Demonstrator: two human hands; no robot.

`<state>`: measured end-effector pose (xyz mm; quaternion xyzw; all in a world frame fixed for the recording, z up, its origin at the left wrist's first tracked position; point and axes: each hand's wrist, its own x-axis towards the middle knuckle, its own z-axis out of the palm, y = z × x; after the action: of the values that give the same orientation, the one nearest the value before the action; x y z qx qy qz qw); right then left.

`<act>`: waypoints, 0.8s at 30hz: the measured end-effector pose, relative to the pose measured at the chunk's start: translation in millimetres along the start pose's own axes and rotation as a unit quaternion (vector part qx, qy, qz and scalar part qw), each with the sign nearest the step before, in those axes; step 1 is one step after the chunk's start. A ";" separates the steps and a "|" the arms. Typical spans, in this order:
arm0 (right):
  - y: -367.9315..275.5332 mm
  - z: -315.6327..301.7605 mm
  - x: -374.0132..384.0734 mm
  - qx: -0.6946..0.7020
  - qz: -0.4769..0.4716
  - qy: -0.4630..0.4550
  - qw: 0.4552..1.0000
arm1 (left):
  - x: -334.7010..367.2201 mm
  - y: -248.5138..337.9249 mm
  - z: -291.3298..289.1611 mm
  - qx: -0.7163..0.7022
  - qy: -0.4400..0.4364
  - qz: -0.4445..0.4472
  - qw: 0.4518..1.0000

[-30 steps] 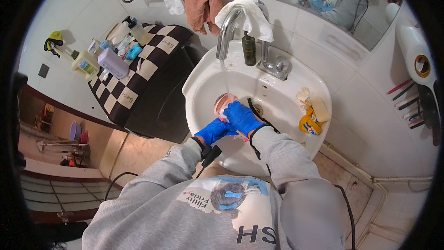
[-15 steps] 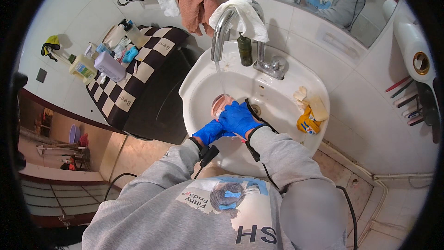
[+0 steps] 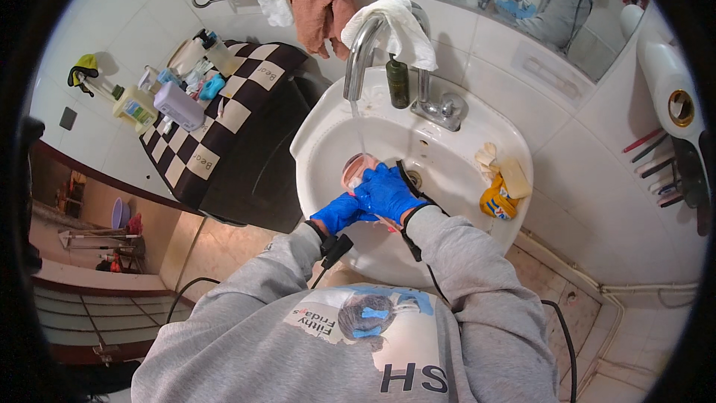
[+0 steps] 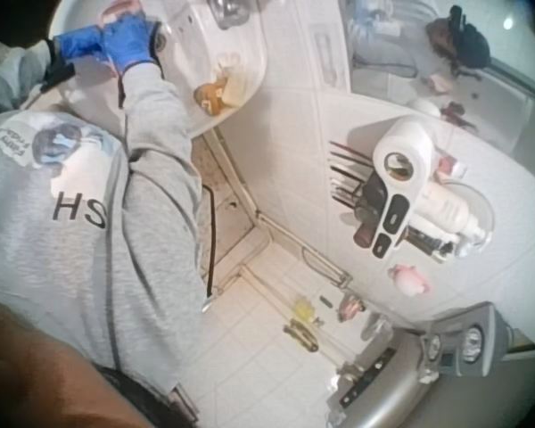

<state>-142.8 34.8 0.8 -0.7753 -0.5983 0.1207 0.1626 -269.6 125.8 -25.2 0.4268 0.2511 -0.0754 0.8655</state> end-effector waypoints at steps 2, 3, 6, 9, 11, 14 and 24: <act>-7.9 -3.1 -2.4 0.006 -0.003 -0.001 1.000 | -0.7 0.9 2.6 -0.021 -0.009 -0.011 1.000; -10.2 -7.0 -2.9 0.003 -0.001 -0.004 1.000 | -1.5 1.0 4.0 -0.001 0.003 0.006 1.000; -9.4 -22.5 -0.7 -0.087 -0.033 0.035 0.995 | -2.0 3.0 6.5 0.023 0.022 0.018 0.999; -5.2 -31.6 5.6 -0.119 0.007 0.026 0.993 | -2.6 5.5 5.3 0.055 0.004 0.018 0.998; -5.6 -30.8 5.4 -0.097 0.017 0.002 0.995 | -4.4 5.6 3.7 0.108 0.011 0.031 0.994; -15.5 -20.9 -1.0 -0.042 0.067 -0.040 0.996 | -4.8 3.8 3.2 0.072 -0.005 0.012 0.997; -1.7 -15.1 -2.9 -0.072 0.024 -0.024 0.997 | -1.0 -1.8 0.1 0.052 0.014 0.020 0.998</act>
<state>-139.3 30.7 15.3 -0.7961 -0.5901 0.1001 0.0892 -271.0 124.5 -25.9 0.4769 0.2501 -0.0651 0.8401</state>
